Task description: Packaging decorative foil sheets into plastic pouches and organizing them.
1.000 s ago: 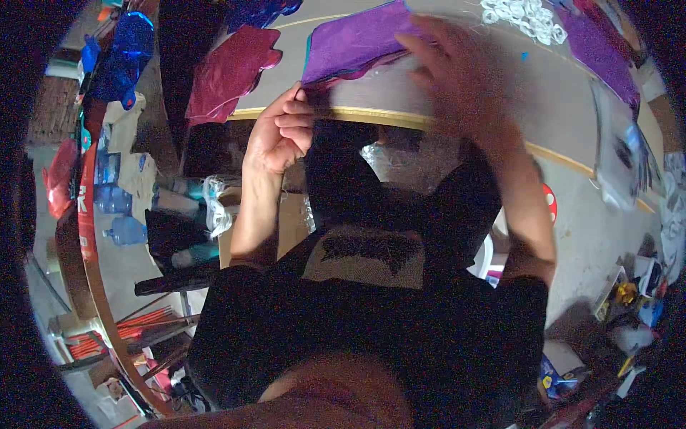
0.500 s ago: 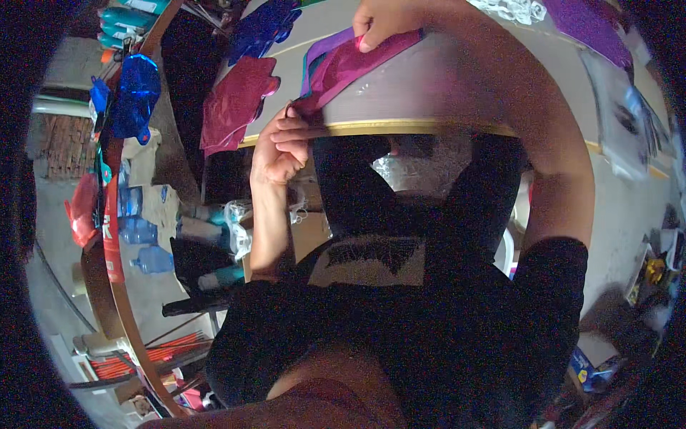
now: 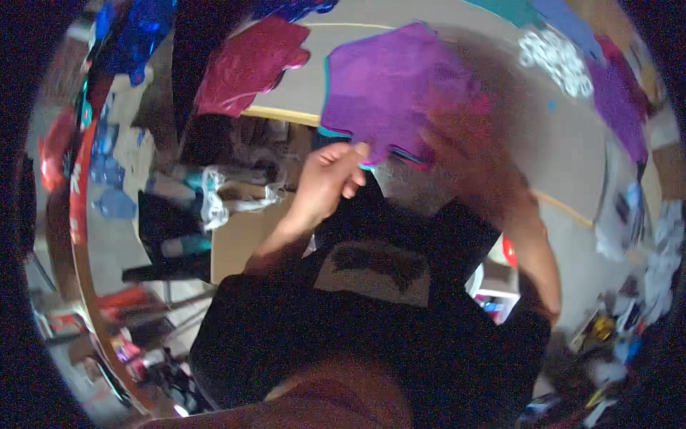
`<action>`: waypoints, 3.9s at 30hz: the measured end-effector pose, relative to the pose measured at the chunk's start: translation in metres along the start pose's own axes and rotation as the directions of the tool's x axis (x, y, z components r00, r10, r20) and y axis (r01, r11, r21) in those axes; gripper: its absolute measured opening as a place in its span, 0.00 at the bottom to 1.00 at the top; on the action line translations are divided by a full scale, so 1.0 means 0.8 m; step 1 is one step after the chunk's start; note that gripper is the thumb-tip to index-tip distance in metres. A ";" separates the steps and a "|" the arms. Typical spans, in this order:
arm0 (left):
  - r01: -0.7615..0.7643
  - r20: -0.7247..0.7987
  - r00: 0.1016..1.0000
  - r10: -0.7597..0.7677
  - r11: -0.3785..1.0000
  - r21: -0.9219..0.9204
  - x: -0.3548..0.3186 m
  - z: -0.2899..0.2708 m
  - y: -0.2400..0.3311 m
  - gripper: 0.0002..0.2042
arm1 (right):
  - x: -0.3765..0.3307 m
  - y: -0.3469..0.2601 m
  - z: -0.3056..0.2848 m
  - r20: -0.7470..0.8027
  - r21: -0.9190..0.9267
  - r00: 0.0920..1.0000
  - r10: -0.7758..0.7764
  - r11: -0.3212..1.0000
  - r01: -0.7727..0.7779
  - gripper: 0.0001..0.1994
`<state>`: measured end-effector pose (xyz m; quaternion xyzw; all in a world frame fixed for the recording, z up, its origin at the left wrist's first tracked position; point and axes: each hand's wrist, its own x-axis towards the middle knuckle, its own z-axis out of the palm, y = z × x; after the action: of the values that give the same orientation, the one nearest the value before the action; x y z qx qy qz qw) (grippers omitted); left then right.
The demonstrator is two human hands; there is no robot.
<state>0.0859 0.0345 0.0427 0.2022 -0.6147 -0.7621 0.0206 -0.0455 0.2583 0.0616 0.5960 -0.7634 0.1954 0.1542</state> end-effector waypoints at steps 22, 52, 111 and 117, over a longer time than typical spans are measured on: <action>-0.530 0.149 0.766 0.625 0.484 0.696 0.011 0.015 -0.040 0.06 | 0.293 0.011 0.040 0.540 0.242 0.671 -0.508 0.857 0.454 0.27; -0.355 0.133 0.933 0.336 0.786 0.505 0.026 -0.019 -0.045 0.22 | 0.237 0.033 0.020 0.595 0.260 0.729 -0.338 0.939 0.223 0.28; 0.025 0.149 0.989 0.016 0.963 -0.269 0.014 -0.066 -0.043 0.18 | 0.177 -0.004 0.044 0.572 0.201 0.661 -0.486 0.864 0.461 0.24; 0.023 0.128 0.992 0.014 0.959 -0.282 0.011 -0.067 -0.040 0.16 | 0.186 -0.008 0.037 0.650 0.242 0.603 -0.462 0.879 0.411 0.28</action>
<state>0.1025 -0.0102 0.0012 0.1488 -0.4991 -0.8536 0.0079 -0.0754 0.1159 0.1062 0.7976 -0.5884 -0.0590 -0.1190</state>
